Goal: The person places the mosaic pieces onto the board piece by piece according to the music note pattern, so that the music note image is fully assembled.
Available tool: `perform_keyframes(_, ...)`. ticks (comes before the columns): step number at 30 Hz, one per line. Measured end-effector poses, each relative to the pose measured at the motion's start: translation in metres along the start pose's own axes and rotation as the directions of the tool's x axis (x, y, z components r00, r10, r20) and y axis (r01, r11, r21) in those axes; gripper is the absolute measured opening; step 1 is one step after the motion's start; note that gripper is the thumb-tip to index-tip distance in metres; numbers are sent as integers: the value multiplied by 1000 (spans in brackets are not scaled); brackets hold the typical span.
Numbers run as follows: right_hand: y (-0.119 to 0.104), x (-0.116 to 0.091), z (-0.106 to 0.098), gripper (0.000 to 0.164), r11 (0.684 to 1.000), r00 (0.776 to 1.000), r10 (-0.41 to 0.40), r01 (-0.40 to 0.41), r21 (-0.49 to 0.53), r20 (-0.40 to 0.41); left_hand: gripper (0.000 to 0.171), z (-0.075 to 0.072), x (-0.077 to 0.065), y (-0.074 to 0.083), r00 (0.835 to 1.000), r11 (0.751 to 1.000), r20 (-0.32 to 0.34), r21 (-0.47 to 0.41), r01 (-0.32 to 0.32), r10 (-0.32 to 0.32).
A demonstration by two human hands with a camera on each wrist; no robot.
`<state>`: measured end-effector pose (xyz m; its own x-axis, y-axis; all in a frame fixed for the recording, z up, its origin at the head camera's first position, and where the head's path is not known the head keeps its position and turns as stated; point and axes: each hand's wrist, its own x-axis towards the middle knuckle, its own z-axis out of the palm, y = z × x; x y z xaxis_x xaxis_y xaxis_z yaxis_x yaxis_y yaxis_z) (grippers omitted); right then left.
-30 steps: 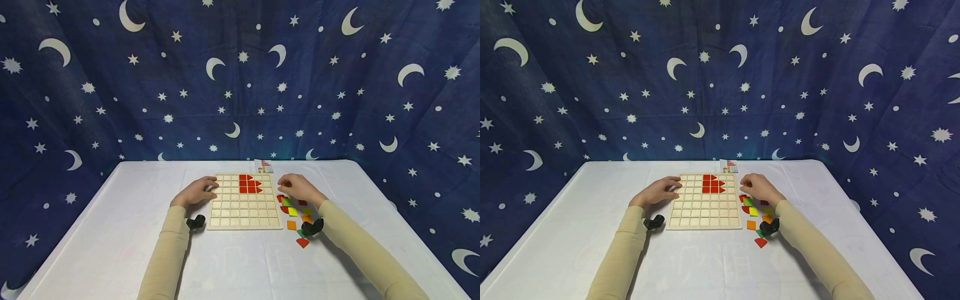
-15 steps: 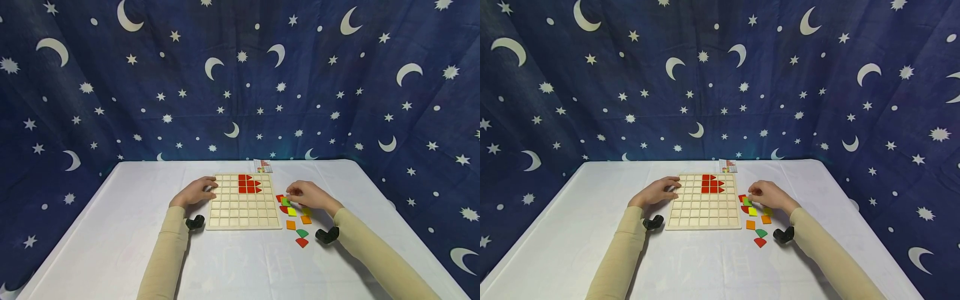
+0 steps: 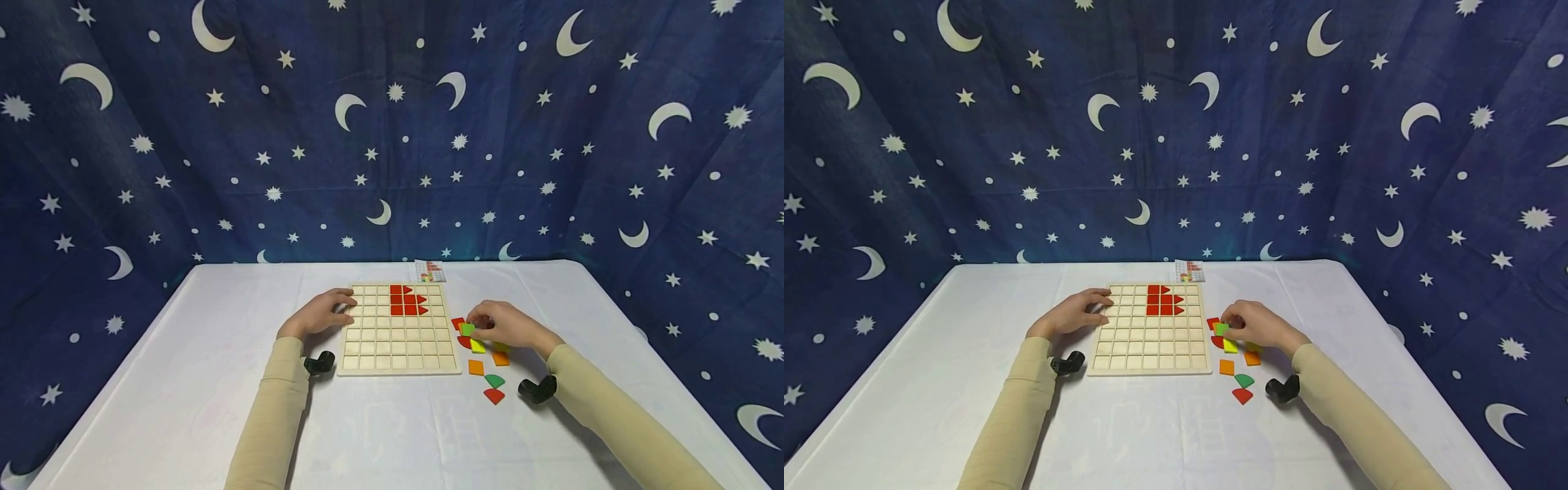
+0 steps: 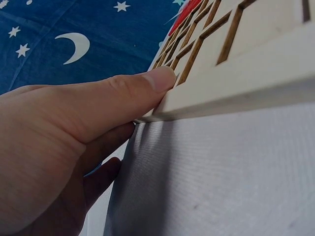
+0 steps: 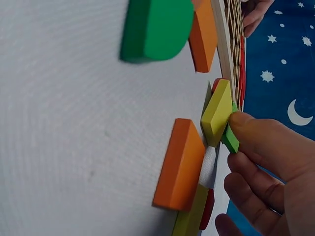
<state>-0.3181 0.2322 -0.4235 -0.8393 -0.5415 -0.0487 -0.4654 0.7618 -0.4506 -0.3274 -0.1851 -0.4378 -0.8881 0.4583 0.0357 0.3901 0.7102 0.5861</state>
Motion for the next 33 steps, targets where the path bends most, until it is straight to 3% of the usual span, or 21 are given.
perform_keyframes(12, -2, 2, 0, 15, 999, 999, -23, 22, 33, 39, 43, 0, -1, 0, 1000, 1000, -2, 2, 2, -2)
perform_keyframes(33, -4, 12, 2, 23, 997, 997, 78, -77, -13, 19, 44, 0, -2, 1, 1000, 1000, -3, 3, 9, -9)
